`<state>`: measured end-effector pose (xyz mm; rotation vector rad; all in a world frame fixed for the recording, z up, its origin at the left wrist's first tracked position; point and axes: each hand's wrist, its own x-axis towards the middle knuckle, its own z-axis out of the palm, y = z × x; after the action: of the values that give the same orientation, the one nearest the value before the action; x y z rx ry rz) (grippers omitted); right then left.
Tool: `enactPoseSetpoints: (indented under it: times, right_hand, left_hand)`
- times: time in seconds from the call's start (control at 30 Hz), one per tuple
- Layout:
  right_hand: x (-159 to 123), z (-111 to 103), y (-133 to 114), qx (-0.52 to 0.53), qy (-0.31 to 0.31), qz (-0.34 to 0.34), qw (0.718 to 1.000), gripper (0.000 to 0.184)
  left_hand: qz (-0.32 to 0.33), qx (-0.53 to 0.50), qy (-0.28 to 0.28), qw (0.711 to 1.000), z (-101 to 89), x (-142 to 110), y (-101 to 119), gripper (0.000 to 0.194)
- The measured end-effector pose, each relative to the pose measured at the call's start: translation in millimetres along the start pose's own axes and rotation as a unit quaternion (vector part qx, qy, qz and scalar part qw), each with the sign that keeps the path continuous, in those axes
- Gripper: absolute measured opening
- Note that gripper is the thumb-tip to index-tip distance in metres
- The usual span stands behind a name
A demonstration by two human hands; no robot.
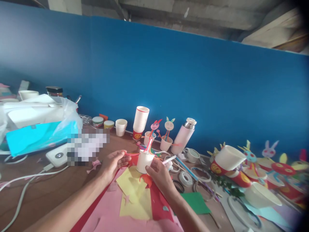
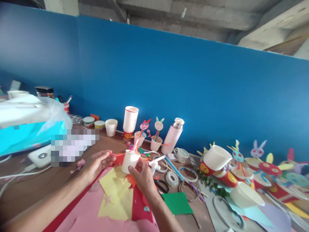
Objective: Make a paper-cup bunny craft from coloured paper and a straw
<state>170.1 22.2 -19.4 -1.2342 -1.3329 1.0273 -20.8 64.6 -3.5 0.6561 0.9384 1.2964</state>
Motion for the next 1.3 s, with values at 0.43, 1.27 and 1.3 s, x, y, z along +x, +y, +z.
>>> enactPoseSetpoints:
  times: [0.43,1.27,1.3]
  right_hand:
    - [6,11,4,-0.166,0.100,-0.015,0.981,0.035]
    - [-5,14,5,-0.197,0.109,-0.045,0.973,0.039]
    - [-5,14,4,-0.196,0.106,-0.047,0.974,0.040]
  left_hand:
    - [-0.004,0.018,-0.039,0.999,-0.1,-1,-6,0.011]
    - [0.105,0.051,0.034,0.993,-15.2,15,8,0.023]
    - [0.106,0.054,0.030,0.992,-14.8,14,8,0.023]
